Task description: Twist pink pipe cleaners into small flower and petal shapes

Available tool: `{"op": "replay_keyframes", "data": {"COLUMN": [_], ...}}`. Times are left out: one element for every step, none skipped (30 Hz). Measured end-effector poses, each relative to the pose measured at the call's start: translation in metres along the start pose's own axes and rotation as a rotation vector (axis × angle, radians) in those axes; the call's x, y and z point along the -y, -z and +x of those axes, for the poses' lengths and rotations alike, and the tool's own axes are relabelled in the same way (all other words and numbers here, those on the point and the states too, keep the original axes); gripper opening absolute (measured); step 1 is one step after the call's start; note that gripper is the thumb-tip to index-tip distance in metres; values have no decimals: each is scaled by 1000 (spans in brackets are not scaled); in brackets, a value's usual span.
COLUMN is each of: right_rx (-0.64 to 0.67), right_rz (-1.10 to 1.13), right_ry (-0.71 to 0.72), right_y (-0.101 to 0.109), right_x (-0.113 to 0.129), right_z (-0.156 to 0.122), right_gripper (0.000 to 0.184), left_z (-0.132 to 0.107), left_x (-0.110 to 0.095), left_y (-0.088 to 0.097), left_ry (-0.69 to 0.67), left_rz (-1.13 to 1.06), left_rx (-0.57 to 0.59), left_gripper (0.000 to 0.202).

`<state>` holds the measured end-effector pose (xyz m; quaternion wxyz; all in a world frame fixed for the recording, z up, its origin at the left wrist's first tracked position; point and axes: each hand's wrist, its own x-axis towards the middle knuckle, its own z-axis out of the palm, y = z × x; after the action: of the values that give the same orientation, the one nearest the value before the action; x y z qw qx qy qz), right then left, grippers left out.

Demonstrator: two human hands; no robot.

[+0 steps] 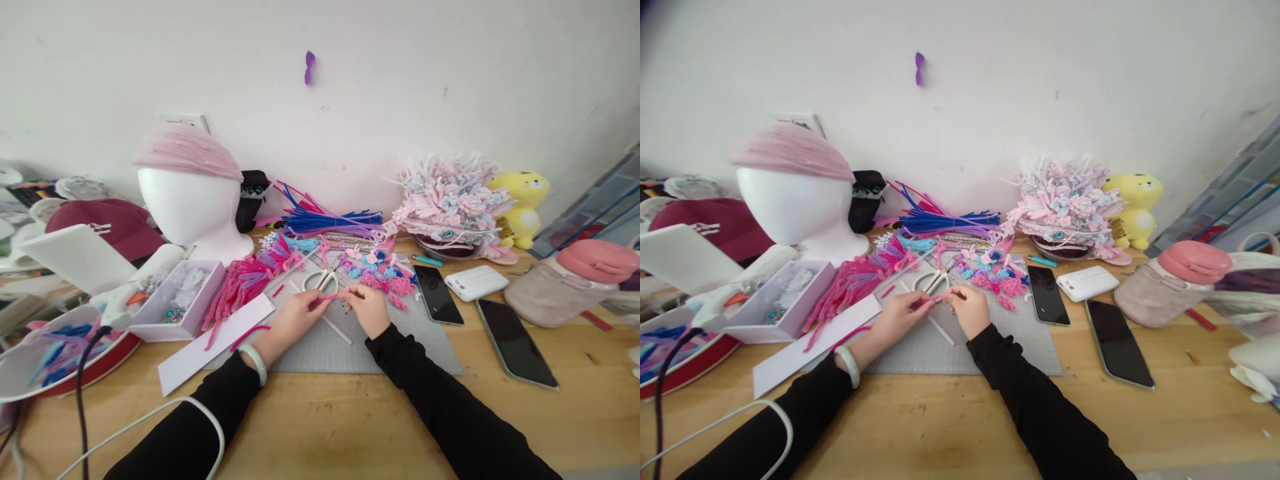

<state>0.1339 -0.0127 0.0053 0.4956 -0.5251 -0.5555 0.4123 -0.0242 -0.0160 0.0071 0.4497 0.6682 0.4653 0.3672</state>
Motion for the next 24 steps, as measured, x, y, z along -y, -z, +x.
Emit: {"op": "replay_keyframes", "data": {"right_rx": [-19,-37,-47,-46,-33,-13,9,31,45,56,65,73,80,84,84,84,83,82,78,69,55,38,18,1], "right_rz": [-40,-88,-139,-189,-239,-290,-342,-396,-451,-501,-542,-567,-577,-575,-566,-553,-535,-511,-478,-434,-379,-314,-244,-168], "right_ry": [69,154,253,369,495,620,734,834,916,981,1028,1062,1081,1086,1078,1059,1029,990,940,874,789,686,565,437], "right_y": [1,2,3,5,7,9,12,14,16,18,20,21,22,23,23,24,24,23,23,22,20,19,16,14], "right_x": [1,1,2,2,2,2,1,1,0,0,0,-1,-1,-1,-1,-2,-2,-3,-3,-3,-4,-4,-4,-4], "right_z": [-1,-2,-3,-4,-5,-5,-5,-5,-5,-5,-5,-5,-4,-4,-4,-3,-3,-3,-2,-2,-2,-2,-1,-1], "right_gripper": [8,8,9,11,12,14,15,15,16,16,16,17,17,17,17,16,16,16,16,17,17,18,17,15], "left_z": [1,3,5,7,8,10,11,12,13,13,14,14,14,13,13,12,11,10,10,9,9,8,8,8], "left_x": [0,0,1,2,4,7,9,12,13,14,14,13,11,10,8,6,5,4,4,4,5,5,6,7], "left_y": [-1,-1,0,2,4,6,8,10,12,13,14,14,15,15,15,14,13,12,10,7,5,2,0,-1], "left_ry": [110,232,355,467,586,685,745,788,809,812,801,780,756,733,710,687,660,628,586,534,475,410,341,266], "left_rz": [-134,-290,-445,-578,-677,-741,-799,-850,-894,-936,-975,-1011,-1039,-1055,-1059,-1049,-1029,-1001,-967,-928,-879,-815,-728,-612], "left_rx": [58,139,230,303,404,496,543,573,591,598,599,595,580,553,513,464,416,373,336,308,283,254,214,160], "left_gripper": [27,34,42,51,57,58,58,57,56,54,52,49,46,42,38,34,29,25,22,19,17,16,16,16]}}
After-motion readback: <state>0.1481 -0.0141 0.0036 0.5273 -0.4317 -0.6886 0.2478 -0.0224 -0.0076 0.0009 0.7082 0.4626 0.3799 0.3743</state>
